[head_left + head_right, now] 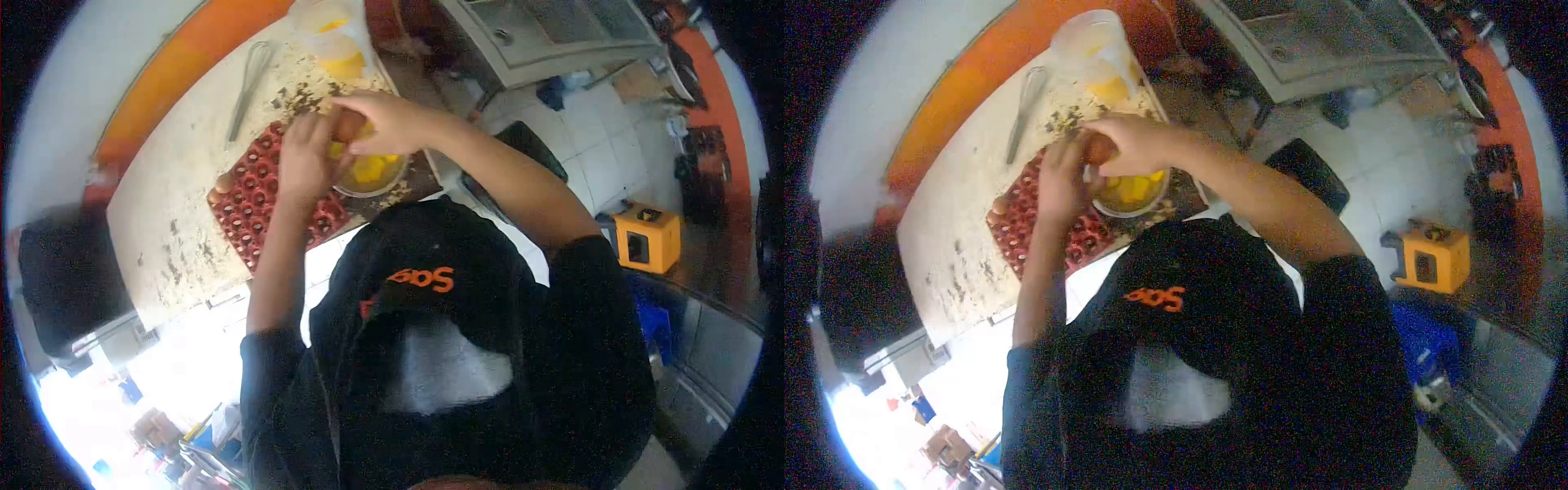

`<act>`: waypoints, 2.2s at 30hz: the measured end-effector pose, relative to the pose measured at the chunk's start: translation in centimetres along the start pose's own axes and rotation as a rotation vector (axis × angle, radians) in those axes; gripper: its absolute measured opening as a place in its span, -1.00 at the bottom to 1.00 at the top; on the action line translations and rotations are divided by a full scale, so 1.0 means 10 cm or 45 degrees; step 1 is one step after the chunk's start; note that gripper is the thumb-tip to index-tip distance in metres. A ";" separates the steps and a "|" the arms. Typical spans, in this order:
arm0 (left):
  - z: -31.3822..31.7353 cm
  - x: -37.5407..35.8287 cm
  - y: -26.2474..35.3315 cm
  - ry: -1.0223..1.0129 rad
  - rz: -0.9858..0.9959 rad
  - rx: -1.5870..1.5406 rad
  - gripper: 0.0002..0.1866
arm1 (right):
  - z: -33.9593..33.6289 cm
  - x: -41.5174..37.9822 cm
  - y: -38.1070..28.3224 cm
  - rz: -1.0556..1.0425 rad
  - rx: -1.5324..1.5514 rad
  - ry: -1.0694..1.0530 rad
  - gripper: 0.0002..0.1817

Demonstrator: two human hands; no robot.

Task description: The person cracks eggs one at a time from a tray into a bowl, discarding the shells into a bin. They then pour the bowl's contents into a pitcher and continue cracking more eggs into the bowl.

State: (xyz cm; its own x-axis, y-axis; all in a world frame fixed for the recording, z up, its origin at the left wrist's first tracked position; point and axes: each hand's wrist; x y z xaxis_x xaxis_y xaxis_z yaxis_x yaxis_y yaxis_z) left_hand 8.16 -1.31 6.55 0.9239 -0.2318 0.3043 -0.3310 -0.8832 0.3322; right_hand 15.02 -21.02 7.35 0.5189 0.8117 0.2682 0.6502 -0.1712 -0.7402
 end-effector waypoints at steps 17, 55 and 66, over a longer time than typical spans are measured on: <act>-0.28 -1.31 -2.33 -0.286 -0.792 0.493 -0.28 | -0.30 -2.69 0.31 1.258 -0.473 0.555 -0.30; -0.18 -0.76 0.38 -0.843 -0.515 -1.320 -0.35 | 0.44 -1.01 -0.36 0.703 1.333 0.290 -0.61; -0.28 -1.22 0.07 -0.917 -0.857 -1.592 -0.47 | 0.49 -1.35 1.26 0.543 -0.153 0.687 -0.49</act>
State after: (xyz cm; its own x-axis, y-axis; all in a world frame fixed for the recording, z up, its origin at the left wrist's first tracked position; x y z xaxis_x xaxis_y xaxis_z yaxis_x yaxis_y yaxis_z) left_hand -3.88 2.07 5.58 0.7340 -0.4109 -0.5408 0.5502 -0.1070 0.8281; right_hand 13.53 -31.35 -8.66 0.9256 0.2740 0.2612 0.3690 -0.4990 -0.7841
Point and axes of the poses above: each hand's wrist, its own x-axis towards the middle knuckle, its own z-axis out of the palm, y = z × x, and after that the axes turned 6 degrees about -z, right-handed
